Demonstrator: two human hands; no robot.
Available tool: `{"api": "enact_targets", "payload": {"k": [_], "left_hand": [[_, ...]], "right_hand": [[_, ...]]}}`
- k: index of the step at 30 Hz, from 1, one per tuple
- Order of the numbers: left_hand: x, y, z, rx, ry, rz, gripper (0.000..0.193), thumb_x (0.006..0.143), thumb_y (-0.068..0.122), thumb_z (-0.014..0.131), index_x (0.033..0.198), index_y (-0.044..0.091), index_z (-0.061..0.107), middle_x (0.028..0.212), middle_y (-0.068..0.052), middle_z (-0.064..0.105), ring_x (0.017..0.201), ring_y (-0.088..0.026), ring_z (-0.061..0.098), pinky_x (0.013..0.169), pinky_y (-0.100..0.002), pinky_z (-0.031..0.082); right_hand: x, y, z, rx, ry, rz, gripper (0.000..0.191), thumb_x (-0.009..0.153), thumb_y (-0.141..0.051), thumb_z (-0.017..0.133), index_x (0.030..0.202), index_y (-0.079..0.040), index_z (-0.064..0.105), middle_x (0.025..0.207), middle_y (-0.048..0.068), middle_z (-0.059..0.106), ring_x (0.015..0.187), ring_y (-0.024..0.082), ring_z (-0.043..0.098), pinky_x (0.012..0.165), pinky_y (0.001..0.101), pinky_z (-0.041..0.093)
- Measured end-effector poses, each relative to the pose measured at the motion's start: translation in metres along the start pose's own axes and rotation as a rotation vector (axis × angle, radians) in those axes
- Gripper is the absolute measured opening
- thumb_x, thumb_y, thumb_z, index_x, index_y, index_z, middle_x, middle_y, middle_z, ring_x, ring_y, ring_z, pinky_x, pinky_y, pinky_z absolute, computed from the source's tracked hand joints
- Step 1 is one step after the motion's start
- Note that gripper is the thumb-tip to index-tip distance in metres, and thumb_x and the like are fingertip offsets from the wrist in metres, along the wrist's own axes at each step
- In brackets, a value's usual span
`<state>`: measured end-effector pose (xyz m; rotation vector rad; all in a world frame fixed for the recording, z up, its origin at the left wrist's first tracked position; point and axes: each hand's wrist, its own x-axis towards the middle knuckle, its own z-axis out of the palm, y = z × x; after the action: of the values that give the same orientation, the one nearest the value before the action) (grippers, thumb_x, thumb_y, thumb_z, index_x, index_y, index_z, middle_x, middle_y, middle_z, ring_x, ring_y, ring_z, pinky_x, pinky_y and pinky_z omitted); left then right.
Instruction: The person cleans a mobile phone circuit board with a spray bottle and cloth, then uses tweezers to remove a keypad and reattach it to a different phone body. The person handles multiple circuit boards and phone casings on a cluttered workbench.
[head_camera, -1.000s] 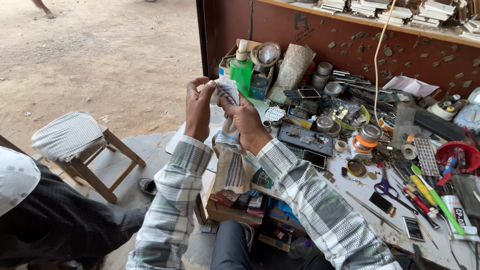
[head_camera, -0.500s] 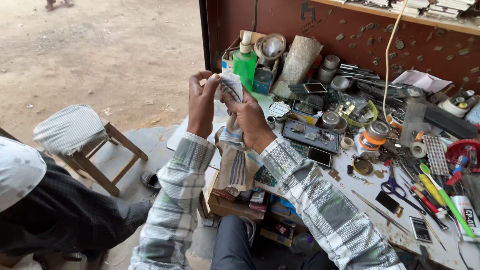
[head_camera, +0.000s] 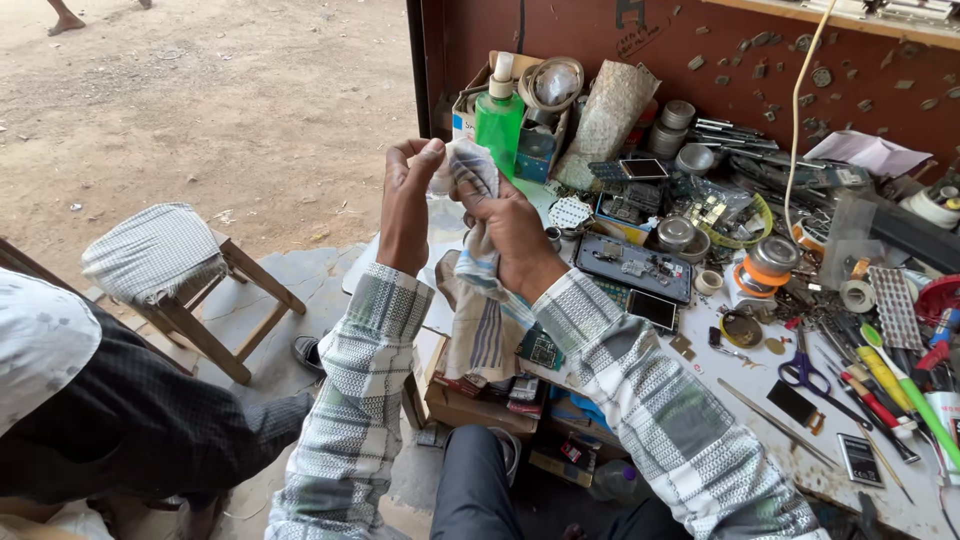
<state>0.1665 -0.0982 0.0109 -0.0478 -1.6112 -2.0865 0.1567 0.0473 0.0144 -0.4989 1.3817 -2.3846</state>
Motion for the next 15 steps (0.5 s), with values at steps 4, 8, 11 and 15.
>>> {"api": "enact_targets", "payload": {"k": [4, 8, 11, 15], "left_hand": [[-0.002, 0.003, -0.006, 0.028, 0.024, 0.044, 0.045, 0.102, 0.038, 0.063, 0.127, 0.001, 0.055, 0.116, -0.006, 0.067, 0.112, -0.008, 0.062, 0.097, -0.021, 0.044], [-0.003, 0.004, -0.007, -0.038, -0.001, 0.022, 0.049, 0.095, 0.039, 0.066, 0.121, 0.001, 0.05, 0.1, -0.011, 0.063, 0.089, -0.015, 0.062, 0.082, -0.029, 0.053], [-0.003, 0.003, -0.001, -0.011, 0.015, 0.037, 0.049, 0.095, 0.04, 0.066, 0.119, 0.0, 0.05, 0.099, -0.011, 0.063, 0.089, -0.015, 0.062, 0.082, -0.028, 0.054], [-0.007, 0.004, -0.001, -0.044, -0.025, -0.009, 0.048, 0.095, 0.042, 0.065, 0.117, 0.003, 0.051, 0.098, -0.008, 0.062, 0.089, -0.014, 0.063, 0.082, -0.026, 0.055]], "right_hand": [[-0.001, -0.001, 0.004, 0.06, -0.046, 0.053, 0.029, 0.1, -0.012, 0.065, 0.128, -0.008, 0.066, 0.098, -0.002, 0.068, 0.078, 0.006, 0.054, 0.071, 0.0212, 0.043], [-0.004, -0.001, 0.01, -0.023, -0.061, -0.001, 0.027, 0.101, -0.014, 0.065, 0.127, -0.007, 0.066, 0.096, -0.002, 0.068, 0.078, 0.006, 0.054, 0.072, 0.0212, 0.044], [-0.008, -0.002, 0.011, -0.058, -0.068, -0.029, 0.028, 0.101, -0.015, 0.064, 0.129, -0.007, 0.066, 0.096, -0.001, 0.068, 0.079, 0.005, 0.054, 0.072, 0.0213, 0.044], [-0.009, -0.003, 0.008, -0.09, -0.065, -0.052, 0.031, 0.102, -0.015, 0.064, 0.132, -0.008, 0.064, 0.097, -0.001, 0.067, 0.079, 0.005, 0.053, 0.072, 0.021, 0.044]]}}
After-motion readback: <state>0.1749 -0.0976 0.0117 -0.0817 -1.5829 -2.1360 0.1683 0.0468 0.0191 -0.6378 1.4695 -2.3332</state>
